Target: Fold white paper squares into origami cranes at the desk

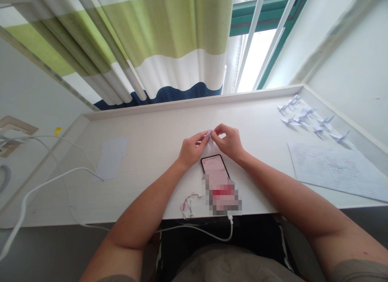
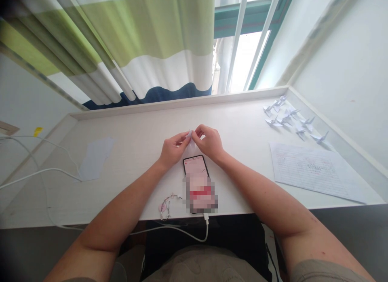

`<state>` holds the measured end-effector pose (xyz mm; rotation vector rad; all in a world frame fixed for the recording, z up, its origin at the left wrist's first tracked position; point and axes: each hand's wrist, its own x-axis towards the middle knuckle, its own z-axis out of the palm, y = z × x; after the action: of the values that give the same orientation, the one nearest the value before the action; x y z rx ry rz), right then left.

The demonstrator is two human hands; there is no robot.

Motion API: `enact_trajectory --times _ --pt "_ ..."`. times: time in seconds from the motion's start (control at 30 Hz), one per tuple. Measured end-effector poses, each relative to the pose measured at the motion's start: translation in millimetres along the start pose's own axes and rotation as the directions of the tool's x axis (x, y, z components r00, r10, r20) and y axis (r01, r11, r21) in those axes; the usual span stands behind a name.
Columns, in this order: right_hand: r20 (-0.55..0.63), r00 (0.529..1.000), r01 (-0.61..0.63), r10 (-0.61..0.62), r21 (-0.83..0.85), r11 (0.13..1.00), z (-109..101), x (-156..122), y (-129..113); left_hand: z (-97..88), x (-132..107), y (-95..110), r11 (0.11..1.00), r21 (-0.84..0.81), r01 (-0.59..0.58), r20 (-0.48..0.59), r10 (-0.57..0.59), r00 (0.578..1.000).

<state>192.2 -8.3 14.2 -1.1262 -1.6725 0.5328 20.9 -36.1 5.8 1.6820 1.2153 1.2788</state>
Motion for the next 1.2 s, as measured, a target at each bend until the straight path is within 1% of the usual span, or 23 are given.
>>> enact_trajectory --times 0.13,0.23,0.37,0.5,0.67,0.8,0.87,1.0,1.07,1.2 --pt "0.029 0.999 0.019 -0.02 0.022 1.0 0 -1 -1 -0.2 1 1 1.0 -0.029 -0.008 -0.007 0.008 1.0" --pt "0.056 0.997 0.056 -0.058 0.033 0.998 1 -2 -1 -0.7 2 0 0.998 -0.058 0.014 -0.001 -0.014 1.0" --pt "0.062 0.993 0.095 -0.098 0.052 0.994 2 -2 0 -0.9 4 -3 0.995 -0.095 0.017 0.009 -0.016 1.0" --pt "0.08 0.993 0.087 -0.091 0.055 0.995 1 -3 -2 0.1 5 -5 0.989 -0.145 0.035 -0.044 -0.042 0.998" --pt "0.123 0.988 0.081 -0.095 0.116 0.99 0 -3 -4 0.3 8 -5 0.951 -0.298 0.086 -0.088 -0.117 0.989" --pt "0.206 0.976 0.034 -0.072 0.184 0.982 0 -2 -3 -1.2 11 -4 0.905 -0.407 0.125 -0.129 -0.192 0.973" --pt "0.249 0.967 0.004 -0.056 0.205 0.979 0 -3 -3 -2.4 12 -4 0.904 -0.41 0.123 -0.164 -0.206 0.965" --pt "0.324 0.946 -0.079 0.005 0.215 0.973 1 -5 -4 -4.3 12 -2 0.923 -0.371 0.097 -0.232 -0.193 0.953" --pt "0.327 0.944 -0.11 0.047 0.175 0.978 2 -5 -4 -4.3 12 -1 0.928 -0.361 0.096 -0.243 -0.193 0.951" --pt "0.255 0.962 -0.113 0.097 0.049 0.992 2 -4 -1 -2.8 11 0 0.924 -0.358 0.13 -0.229 -0.222 0.948"
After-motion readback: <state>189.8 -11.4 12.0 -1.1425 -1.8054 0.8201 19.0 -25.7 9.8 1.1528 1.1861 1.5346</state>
